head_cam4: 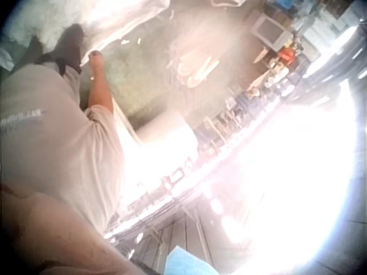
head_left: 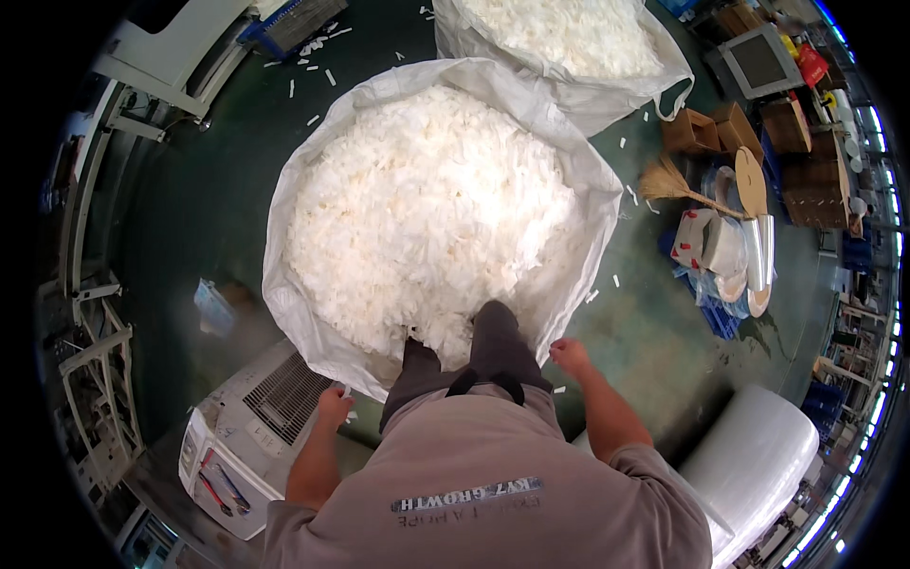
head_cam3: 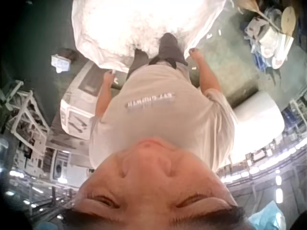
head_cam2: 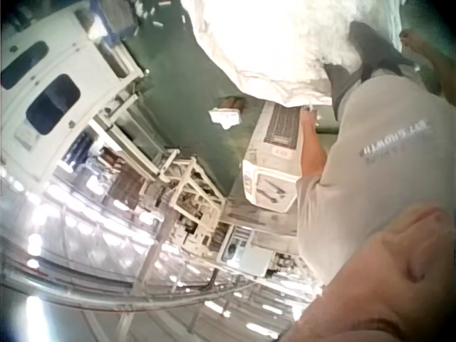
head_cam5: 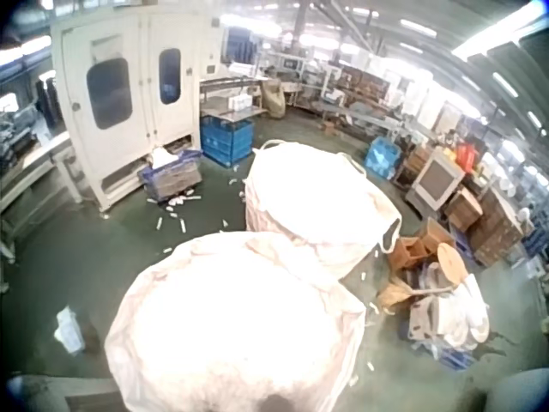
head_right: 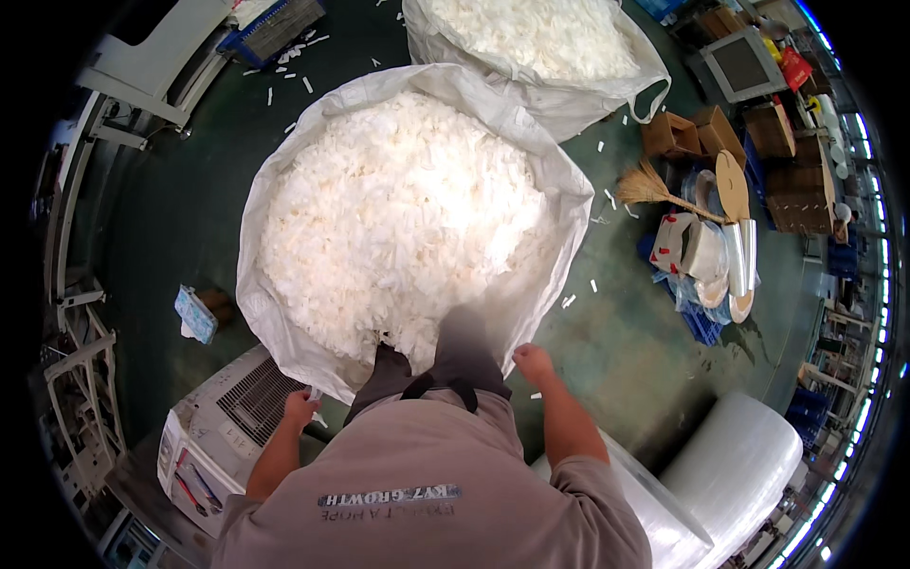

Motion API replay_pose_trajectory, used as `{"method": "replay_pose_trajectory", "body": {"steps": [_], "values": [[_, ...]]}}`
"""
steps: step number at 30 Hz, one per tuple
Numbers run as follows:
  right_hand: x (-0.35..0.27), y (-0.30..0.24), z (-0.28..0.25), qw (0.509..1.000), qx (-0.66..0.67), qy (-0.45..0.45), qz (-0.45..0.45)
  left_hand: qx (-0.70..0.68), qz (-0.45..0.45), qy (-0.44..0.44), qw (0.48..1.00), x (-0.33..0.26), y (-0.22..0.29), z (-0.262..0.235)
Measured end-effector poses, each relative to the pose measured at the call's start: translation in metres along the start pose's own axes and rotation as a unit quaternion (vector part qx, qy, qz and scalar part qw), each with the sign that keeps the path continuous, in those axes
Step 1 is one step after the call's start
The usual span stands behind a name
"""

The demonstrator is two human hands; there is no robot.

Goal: The person steps out of a large bag containing white material scraps, walks to a manufacturing machine, and moves white scraps inside a blue bin by hand.

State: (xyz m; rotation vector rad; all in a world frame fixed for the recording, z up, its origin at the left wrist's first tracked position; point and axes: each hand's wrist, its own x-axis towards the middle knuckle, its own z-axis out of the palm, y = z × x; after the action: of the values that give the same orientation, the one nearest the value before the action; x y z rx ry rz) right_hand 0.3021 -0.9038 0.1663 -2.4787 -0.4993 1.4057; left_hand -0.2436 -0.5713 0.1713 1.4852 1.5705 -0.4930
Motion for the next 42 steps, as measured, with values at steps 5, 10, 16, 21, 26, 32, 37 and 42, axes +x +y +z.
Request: {"method": "replay_pose_trajectory", "body": {"steps": [5,10,16,21,26,32,37,42], "values": [[0.004,0.054,-0.020,0.998,-0.052,-0.017,-0.030,0.081,-0.040,-0.023,0.996,-0.043,0.117,0.015],[0.052,0.095,-0.064,0.998,0.018,0.029,-0.061,0.208,0.054,0.147,0.965,-0.037,0.163,0.038],[0.067,0.126,-0.126,0.994,0.037,0.106,-0.020,0.135,0.073,0.282,0.947,-0.013,0.225,0.052],[0.069,0.133,-0.136,0.999,0.002,0.040,0.027,0.154,0.028,0.223,0.962,-0.027,0.197,0.045],[0.070,0.135,-0.123,0.993,0.022,0.112,-0.027,0.115,0.051,0.212,0.969,-0.013,0.199,0.049],[0.044,0.068,-0.138,0.994,-0.099,0.006,-0.045,0.000,0.096,0.201,0.975,0.003,0.187,0.061],[0.060,0.030,-0.174,0.991,-0.088,0.064,-0.083,-0.136,0.025,0.164,0.977,0.072,0.142,0.100],[0.053,0.007,-0.195,0.988,-0.134,0.020,-0.077,-0.104,-0.003,0.118,0.987,0.056,0.120,0.115]]}}
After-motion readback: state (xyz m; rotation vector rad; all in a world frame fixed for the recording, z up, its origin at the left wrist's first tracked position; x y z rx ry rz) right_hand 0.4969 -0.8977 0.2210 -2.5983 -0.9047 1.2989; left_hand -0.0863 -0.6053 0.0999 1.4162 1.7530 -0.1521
